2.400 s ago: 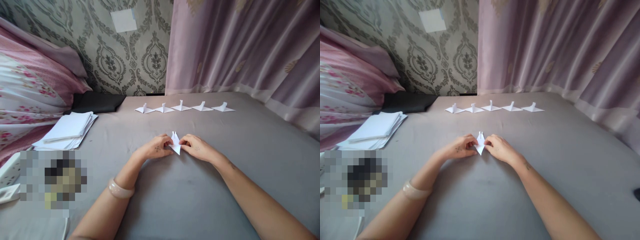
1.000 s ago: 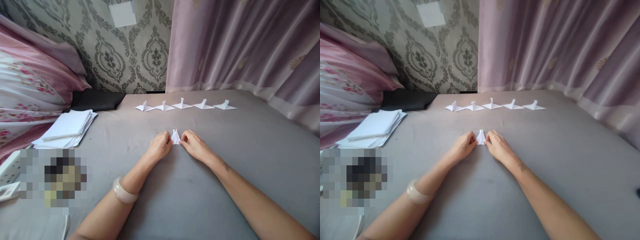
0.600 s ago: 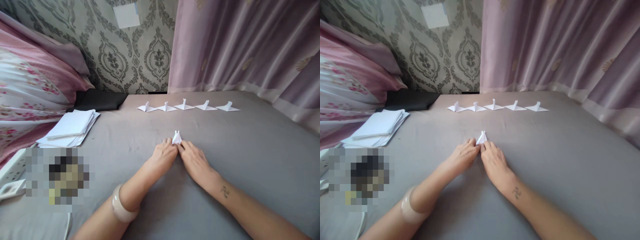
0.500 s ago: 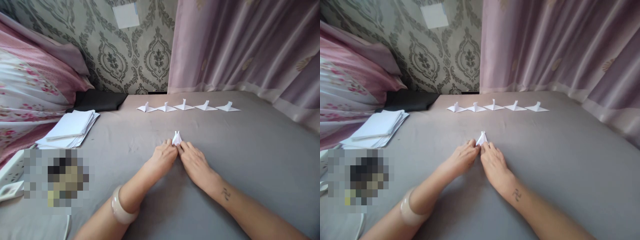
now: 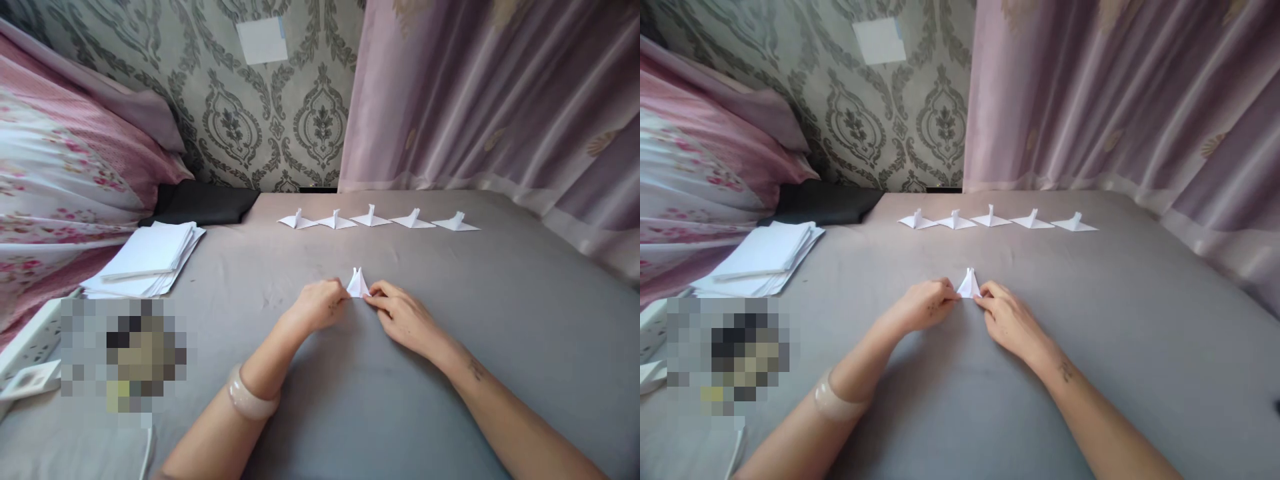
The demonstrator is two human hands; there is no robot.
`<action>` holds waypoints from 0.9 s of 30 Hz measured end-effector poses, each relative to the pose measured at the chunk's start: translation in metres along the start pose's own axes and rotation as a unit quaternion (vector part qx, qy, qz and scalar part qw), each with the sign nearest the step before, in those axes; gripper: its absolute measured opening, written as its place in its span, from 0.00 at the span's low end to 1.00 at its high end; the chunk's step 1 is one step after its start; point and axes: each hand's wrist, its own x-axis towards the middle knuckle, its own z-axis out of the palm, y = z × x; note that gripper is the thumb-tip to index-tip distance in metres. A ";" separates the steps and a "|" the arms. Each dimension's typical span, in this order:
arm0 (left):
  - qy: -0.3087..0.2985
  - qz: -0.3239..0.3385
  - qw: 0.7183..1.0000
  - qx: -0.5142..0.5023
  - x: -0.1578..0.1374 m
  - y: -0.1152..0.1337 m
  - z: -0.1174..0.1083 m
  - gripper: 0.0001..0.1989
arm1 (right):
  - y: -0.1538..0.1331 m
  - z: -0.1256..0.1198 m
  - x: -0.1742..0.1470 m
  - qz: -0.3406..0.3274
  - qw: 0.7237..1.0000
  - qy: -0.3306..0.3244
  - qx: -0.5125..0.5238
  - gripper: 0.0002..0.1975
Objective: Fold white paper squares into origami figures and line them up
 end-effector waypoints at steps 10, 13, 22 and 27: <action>0.068 0.031 0.959 -0.273 0.013 -0.027 0.012 0.10 | 0.005 0.011 0.005 0.113 0.974 0.118 0.157 0.19; 0.064 0.063 0.967 -0.238 0.011 -0.025 0.009 0.13 | 0.001 0.012 -0.002 0.044 0.986 0.113 0.111 0.21; 0.062 0.046 0.959 -0.274 0.007 -0.024 0.009 0.15 | -0.013 0.011 -0.017 -0.028 0.997 0.055 -0.035 0.22; 0.063 0.098 0.959 -0.259 0.007 -0.025 0.014 0.23 | -0.003 0.018 -0.018 -0.028 0.994 0.102 0.032 0.21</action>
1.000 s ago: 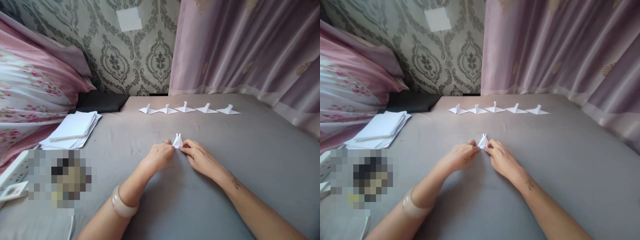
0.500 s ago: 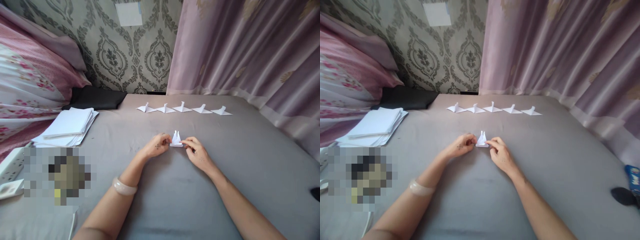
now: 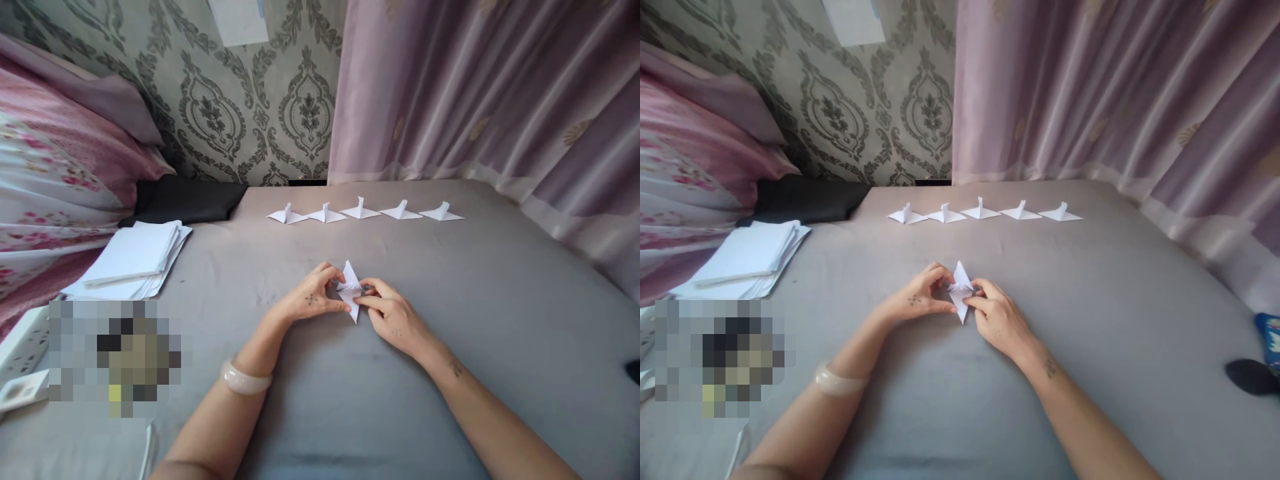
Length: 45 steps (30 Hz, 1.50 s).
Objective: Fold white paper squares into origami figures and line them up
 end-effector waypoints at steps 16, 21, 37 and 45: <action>0.058 0.083 0.982 0.157 0.010 -0.016 0.021 0.08 | -0.006 0.005 0.015 0.186 0.982 0.017 0.017 0.10; 0.066 0.043 0.991 0.108 0.016 -0.015 0.023 0.06 | -0.001 0.007 0.019 0.199 0.980 0.012 0.015 0.09; 0.072 0.016 0.993 0.088 0.015 -0.011 0.024 0.06 | 0.009 -0.002 0.021 0.141 0.989 -0.033 0.042 0.15; 0.069 0.019 0.994 0.079 0.014 -0.012 0.022 0.07 | 0.022 -0.007 0.041 0.064 0.997 -0.038 -0.022 0.26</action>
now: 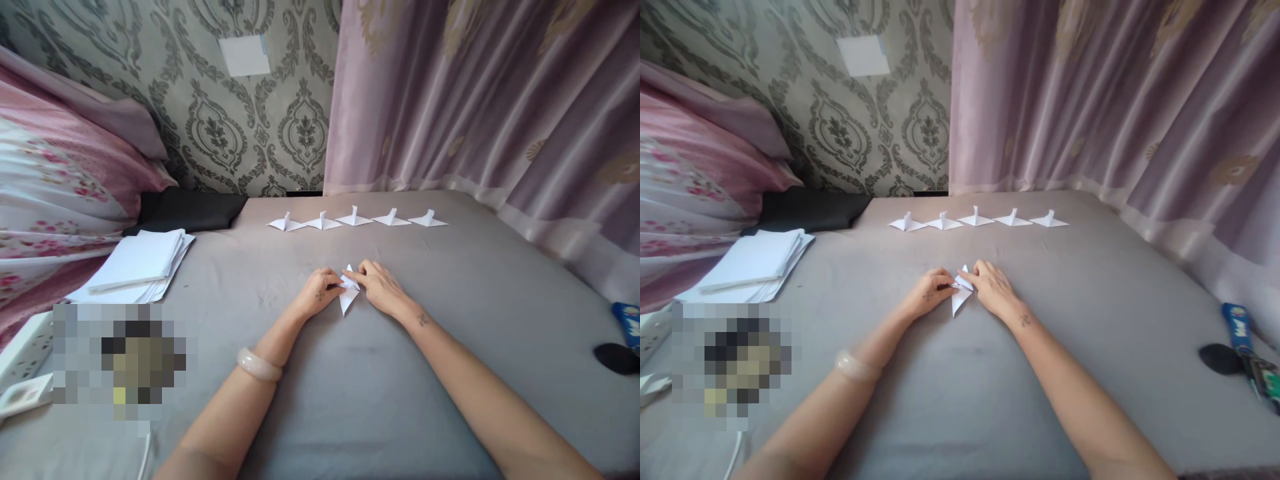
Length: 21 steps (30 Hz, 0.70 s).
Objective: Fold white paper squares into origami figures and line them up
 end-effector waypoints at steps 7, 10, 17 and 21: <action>0.004 -0.017 1.000 -0.011 0.002 -0.001 -0.001 0.07 | 0.020 0.009 0.021 0.090 0.987 0.092 0.100 0.28; 0.024 -0.016 0.999 -0.027 0.002 0.003 -0.001 0.13 | 0.021 0.011 0.015 0.149 0.968 0.141 0.147 0.24; 0.091 -0.011 0.990 -0.104 0.004 0.013 0.003 0.11 | -0.018 0.006 -0.017 0.173 0.946 0.188 0.199 0.10; 0.096 -0.038 0.987 -0.123 0.007 0.013 0.006 0.09 | -0.036 0.004 -0.019 0.159 0.951 0.183 0.193 0.08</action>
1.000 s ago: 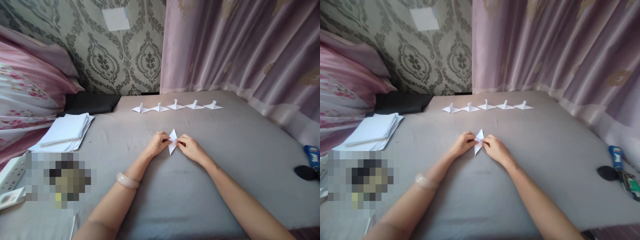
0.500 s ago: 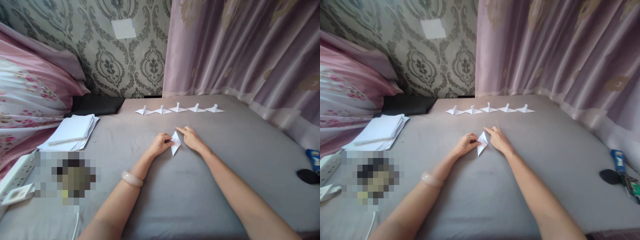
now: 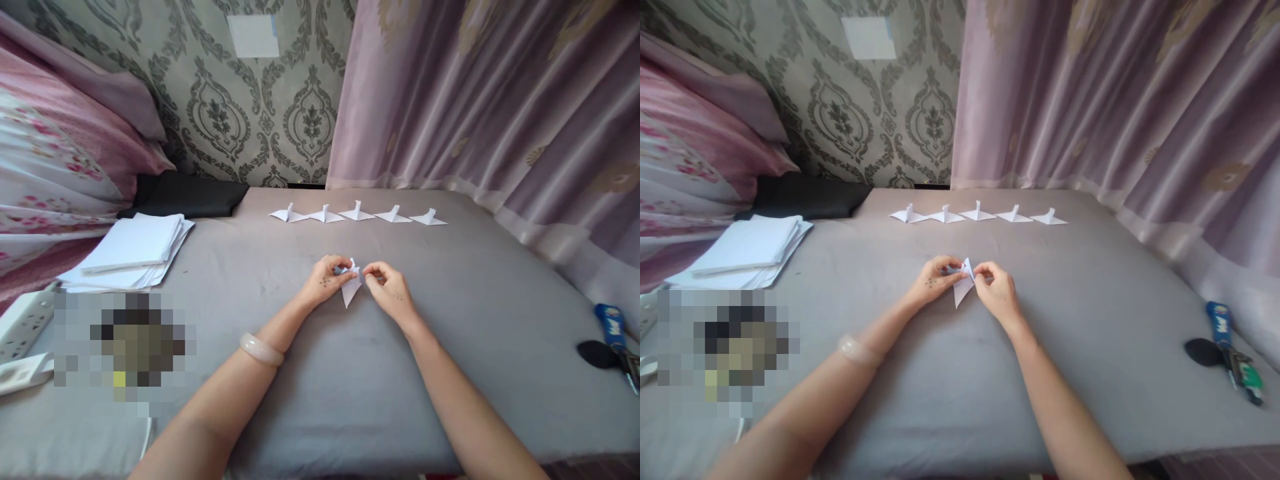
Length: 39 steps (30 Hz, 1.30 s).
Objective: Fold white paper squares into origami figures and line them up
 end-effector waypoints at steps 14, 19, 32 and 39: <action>-0.020 0.014 1.000 0.017 0.003 0.001 0.003 0.08 | -0.010 0.005 -0.002 -0.035 0.998 -0.015 -0.042 0.06; -0.026 0.017 0.998 0.060 0.002 0.003 0.002 0.08 | -0.014 0.007 -0.002 -0.041 0.998 -0.009 -0.051 0.07; -0.067 0.071 0.991 0.088 0.000 0.007 0.000 0.11 | -0.023 0.008 0.007 0.064 0.997 0.012 -0.038 0.10; -0.053 0.024 0.998 0.021 -0.001 0.011 0.000 0.06 | -0.019 0.006 0.013 0.187 0.980 -0.025 0.066 0.11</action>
